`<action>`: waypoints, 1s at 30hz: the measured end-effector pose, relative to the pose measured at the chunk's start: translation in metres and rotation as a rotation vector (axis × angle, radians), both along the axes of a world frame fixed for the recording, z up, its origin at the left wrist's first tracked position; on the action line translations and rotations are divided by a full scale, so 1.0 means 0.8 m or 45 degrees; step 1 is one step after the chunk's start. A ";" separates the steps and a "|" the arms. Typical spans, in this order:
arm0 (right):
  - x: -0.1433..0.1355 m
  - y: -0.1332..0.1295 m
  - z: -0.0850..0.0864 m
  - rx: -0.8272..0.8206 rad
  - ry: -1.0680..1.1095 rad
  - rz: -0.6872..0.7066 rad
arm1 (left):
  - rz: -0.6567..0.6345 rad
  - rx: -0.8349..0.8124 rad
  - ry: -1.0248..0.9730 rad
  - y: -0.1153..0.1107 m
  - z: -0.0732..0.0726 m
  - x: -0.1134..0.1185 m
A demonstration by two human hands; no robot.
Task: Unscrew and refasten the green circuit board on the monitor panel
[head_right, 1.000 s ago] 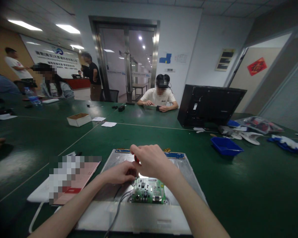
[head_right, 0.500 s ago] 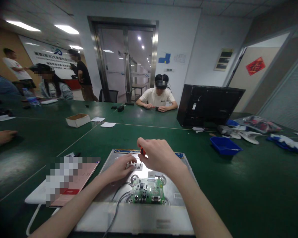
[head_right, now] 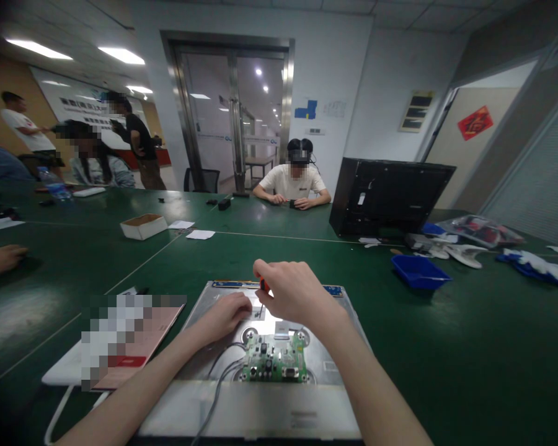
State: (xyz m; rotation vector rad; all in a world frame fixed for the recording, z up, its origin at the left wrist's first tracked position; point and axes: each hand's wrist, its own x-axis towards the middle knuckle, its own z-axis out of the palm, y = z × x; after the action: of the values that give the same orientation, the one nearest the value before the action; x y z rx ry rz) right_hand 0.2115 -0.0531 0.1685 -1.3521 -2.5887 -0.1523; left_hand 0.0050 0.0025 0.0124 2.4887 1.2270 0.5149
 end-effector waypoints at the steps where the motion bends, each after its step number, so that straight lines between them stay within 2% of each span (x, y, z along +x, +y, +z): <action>1: 0.000 0.000 -0.001 0.001 0.006 0.003 | 0.011 0.001 0.014 0.000 0.001 0.000; 16: 0.000 0.001 -0.003 -0.006 -0.006 0.010 | 0.108 0.020 0.086 -0.003 0.003 -0.002; 30: -0.003 0.001 -0.004 0.004 -0.010 0.017 | 0.071 0.044 0.077 -0.004 0.001 -0.003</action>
State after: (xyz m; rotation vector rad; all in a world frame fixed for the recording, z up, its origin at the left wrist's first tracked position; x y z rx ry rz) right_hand 0.2092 -0.0526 0.1651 -1.3351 -2.6021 -0.1594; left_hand 0.0027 -0.0004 0.0134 2.5221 1.3249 0.4826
